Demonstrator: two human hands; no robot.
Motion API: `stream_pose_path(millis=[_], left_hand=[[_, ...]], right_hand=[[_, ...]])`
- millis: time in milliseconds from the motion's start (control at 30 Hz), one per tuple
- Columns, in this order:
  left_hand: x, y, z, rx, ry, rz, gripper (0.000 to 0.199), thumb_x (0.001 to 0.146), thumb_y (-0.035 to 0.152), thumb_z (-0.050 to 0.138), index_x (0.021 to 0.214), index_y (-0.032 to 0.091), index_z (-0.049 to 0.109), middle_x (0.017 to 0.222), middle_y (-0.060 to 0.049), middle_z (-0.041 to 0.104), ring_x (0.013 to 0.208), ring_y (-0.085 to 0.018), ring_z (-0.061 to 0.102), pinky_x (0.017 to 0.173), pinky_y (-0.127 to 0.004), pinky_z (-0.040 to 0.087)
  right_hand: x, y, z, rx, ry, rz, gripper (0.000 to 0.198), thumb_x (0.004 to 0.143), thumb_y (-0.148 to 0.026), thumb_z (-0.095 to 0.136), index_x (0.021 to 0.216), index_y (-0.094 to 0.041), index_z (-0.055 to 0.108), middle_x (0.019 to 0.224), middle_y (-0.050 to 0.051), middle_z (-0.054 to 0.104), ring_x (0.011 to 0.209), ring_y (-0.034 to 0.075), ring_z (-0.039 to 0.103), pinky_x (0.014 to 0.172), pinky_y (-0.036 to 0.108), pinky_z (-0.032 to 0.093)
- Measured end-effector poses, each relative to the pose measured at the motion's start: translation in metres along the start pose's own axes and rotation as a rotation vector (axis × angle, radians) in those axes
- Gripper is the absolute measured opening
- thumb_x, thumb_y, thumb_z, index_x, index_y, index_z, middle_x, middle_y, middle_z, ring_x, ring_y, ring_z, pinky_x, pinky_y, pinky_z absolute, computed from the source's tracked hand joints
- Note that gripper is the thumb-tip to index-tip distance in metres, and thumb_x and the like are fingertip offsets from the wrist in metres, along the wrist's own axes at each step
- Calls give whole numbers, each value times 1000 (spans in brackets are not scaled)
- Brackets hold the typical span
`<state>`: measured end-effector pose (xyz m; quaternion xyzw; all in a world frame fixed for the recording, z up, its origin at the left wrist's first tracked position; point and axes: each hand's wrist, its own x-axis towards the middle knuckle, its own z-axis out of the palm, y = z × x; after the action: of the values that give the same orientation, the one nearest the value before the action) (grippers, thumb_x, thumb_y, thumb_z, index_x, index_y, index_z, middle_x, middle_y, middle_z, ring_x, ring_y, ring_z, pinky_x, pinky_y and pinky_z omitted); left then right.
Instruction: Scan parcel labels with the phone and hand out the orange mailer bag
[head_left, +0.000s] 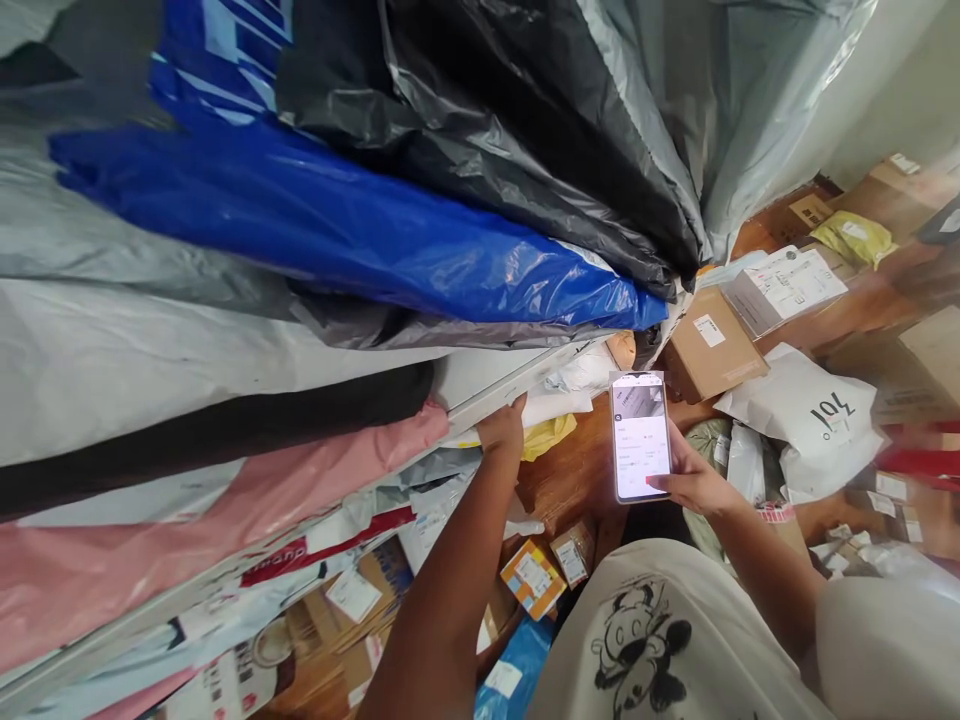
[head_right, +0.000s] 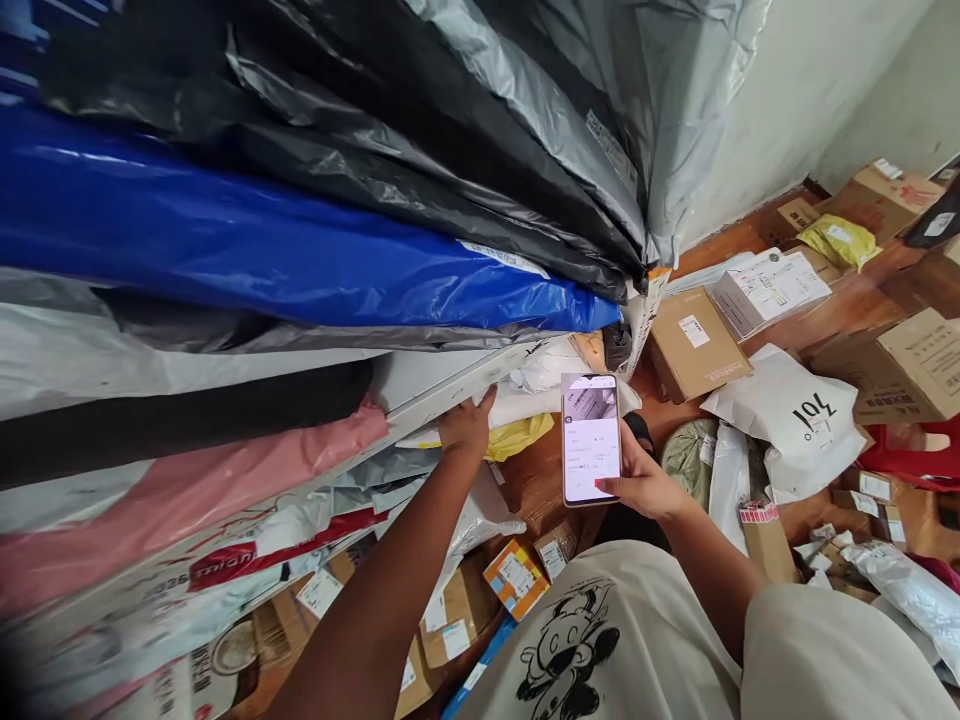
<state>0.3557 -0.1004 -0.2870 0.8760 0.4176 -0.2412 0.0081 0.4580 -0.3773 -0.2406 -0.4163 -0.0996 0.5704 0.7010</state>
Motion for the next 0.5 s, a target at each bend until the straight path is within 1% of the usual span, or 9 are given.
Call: stream_pose_path(millis=[67, 133, 200, 233, 300, 333, 367, 433, 500], left_hand=[[-2, -2, -3, -37, -9, 4, 63, 96, 5, 30, 150, 28, 52, 132, -25, 61, 122, -39, 61, 97, -51, 50], [-7, -2, -8, -82, -28, -1, 62, 91, 10, 50, 150, 27, 51, 137, -25, 59, 126, -42, 58, 101, -54, 48], [-14, 1, -14, -150, -24, -29, 65, 86, 18, 64, 149, 19, 52, 140, -26, 57, 130, -45, 54, 106, -58, 44], [-18, 5, -19, -186, -11, -44, 60, 87, 23, 64, 146, 14, 55, 140, -26, 58, 131, -45, 53, 110, -58, 41], [-22, 18, -29, -252, 49, -42, 49, 99, 30, 45, 140, 8, 59, 140, -24, 60, 136, -37, 51, 118, -51, 35], [-21, 27, -35, -304, 108, -7, 50, 103, 31, 35, 139, 8, 60, 140, -21, 60, 139, -32, 49, 121, -45, 31], [-18, 37, -40, -369, 171, 46, 52, 104, 34, 30, 138, 9, 60, 141, -17, 61, 141, -28, 47, 123, -39, 29], [-4, 59, -49, -504, 235, 118, 54, 103, 45, 35, 138, 13, 61, 144, -13, 60, 143, -25, 45, 123, -34, 28], [15, 76, -52, -567, 192, 90, 56, 97, 50, 47, 134, 12, 65, 141, -13, 62, 139, -29, 50, 120, -37, 35]], right_hand=[[-5, 0, -2, 3, 29, 7, 101, 70, -22, 87, 153, -39, 33, 138, 5, 65, 123, 24, 63, 100, 39, 52], [-10, 0, -4, 4, 46, 21, 98, 70, -22, 87, 152, -38, 35, 135, 5, 67, 121, 24, 64, 99, 39, 53], [-14, 0, -8, 9, 54, 30, 100, 70, -23, 87, 153, -37, 34, 132, 5, 69, 119, 24, 66, 98, 40, 53], [-15, 1, -10, 12, 57, 32, 101, 70, -23, 87, 154, -37, 33, 131, 5, 69, 117, 24, 66, 98, 39, 53], [-16, 4, -16, 17, 66, 36, 102, 71, -22, 86, 155, -39, 31, 130, 3, 69, 115, 22, 67, 98, 37, 52], [-17, 6, -18, 17, 71, 38, 102, 72, -22, 86, 155, -39, 30, 130, 3, 69, 114, 21, 67, 98, 36, 52], [-17, 9, -21, 18, 75, 41, 101, 72, -21, 86, 155, -39, 31, 131, 2, 68, 114, 20, 67, 98, 35, 51], [-17, 13, -24, 46, 67, 43, 103, 70, -22, 87, 154, -39, 31, 133, 3, 67, 113, 21, 66, 97, 36, 51], [-17, 15, -26, 126, 45, 42, 104, 66, -26, 88, 154, -38, 33, 134, 4, 66, 113, 23, 67, 98, 40, 51]])
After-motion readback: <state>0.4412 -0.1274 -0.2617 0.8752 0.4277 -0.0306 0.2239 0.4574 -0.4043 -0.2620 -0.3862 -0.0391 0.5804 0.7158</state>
